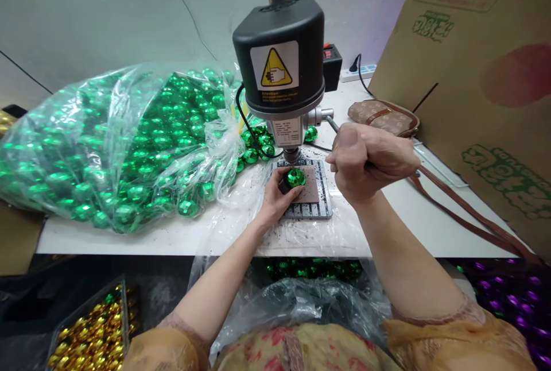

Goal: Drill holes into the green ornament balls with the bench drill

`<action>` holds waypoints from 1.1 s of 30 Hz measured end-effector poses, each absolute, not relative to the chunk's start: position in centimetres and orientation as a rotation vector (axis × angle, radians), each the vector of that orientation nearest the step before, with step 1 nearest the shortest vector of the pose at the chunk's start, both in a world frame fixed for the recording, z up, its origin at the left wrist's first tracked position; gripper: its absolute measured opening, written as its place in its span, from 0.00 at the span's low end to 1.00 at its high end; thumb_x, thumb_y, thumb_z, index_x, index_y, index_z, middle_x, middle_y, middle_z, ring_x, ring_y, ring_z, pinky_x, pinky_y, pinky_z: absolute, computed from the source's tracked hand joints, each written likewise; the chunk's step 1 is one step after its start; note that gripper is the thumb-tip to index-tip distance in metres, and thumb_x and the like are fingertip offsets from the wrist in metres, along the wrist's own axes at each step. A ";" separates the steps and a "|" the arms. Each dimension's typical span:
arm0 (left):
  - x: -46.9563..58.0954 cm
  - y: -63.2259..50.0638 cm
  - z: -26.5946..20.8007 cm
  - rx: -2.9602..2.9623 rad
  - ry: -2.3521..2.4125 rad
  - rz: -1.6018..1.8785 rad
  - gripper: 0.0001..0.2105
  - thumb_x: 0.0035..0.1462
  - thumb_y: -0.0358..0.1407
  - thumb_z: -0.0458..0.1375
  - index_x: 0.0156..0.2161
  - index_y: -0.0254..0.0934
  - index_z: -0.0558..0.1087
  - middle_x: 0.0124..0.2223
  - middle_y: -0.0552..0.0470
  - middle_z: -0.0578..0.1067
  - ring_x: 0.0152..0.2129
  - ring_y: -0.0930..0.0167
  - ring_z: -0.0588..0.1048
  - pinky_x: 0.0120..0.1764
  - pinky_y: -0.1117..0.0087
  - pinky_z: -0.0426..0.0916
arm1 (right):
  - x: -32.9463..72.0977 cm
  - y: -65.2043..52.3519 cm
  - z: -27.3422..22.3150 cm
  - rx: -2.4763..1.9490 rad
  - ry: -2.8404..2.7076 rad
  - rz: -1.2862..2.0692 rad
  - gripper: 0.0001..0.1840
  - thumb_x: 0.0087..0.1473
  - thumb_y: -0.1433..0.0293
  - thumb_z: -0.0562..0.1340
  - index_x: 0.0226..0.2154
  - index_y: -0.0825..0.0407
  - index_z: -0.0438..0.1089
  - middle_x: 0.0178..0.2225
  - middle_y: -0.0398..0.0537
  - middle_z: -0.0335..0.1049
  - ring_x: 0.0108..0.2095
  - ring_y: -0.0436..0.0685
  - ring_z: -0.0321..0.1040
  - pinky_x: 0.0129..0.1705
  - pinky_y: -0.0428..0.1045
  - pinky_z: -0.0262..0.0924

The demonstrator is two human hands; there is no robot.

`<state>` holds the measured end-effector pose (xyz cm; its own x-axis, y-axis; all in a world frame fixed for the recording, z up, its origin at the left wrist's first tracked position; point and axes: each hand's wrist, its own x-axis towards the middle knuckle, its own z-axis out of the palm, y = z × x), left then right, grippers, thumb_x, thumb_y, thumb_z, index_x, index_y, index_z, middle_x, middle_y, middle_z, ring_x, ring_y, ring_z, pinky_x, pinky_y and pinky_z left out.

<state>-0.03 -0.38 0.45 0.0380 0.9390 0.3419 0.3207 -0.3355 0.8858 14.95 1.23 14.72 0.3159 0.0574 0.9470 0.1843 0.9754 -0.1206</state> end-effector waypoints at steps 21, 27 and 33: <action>-0.6 -5.9 0.9 1.915 1.438 1.456 0.17 0.52 0.40 0.66 0.45 0.39 0.69 0.40 0.50 0.75 0.37 0.67 0.75 0.40 0.65 0.71 | 14.7 1.4 20.4 -0.482 -1.213 0.186 0.27 0.56 0.55 0.62 0.13 0.51 0.60 0.11 0.35 0.51 0.14 0.43 0.46 0.21 0.48 0.47; -3.9 -15.1 -0.3 2.745 0.970 1.004 0.24 0.52 0.50 0.64 0.48 0.36 0.70 0.38 0.43 0.77 0.38 0.61 0.75 0.42 0.58 0.71 | 14.7 1.2 20.1 -0.448 -1.190 0.225 0.27 0.55 0.55 0.63 0.13 0.51 0.62 0.11 0.36 0.53 0.14 0.43 0.48 0.20 0.49 0.47; -7.9 -7.9 0.8 2.564 1.529 1.158 0.13 0.62 0.31 0.55 0.51 0.39 0.69 0.43 0.44 0.77 0.43 0.62 0.75 0.49 0.57 0.69 | 14.5 1.1 20.0 -0.477 -1.165 0.205 0.24 0.60 0.70 0.61 0.13 0.53 0.62 0.11 0.36 0.53 0.14 0.41 0.48 0.21 0.47 0.47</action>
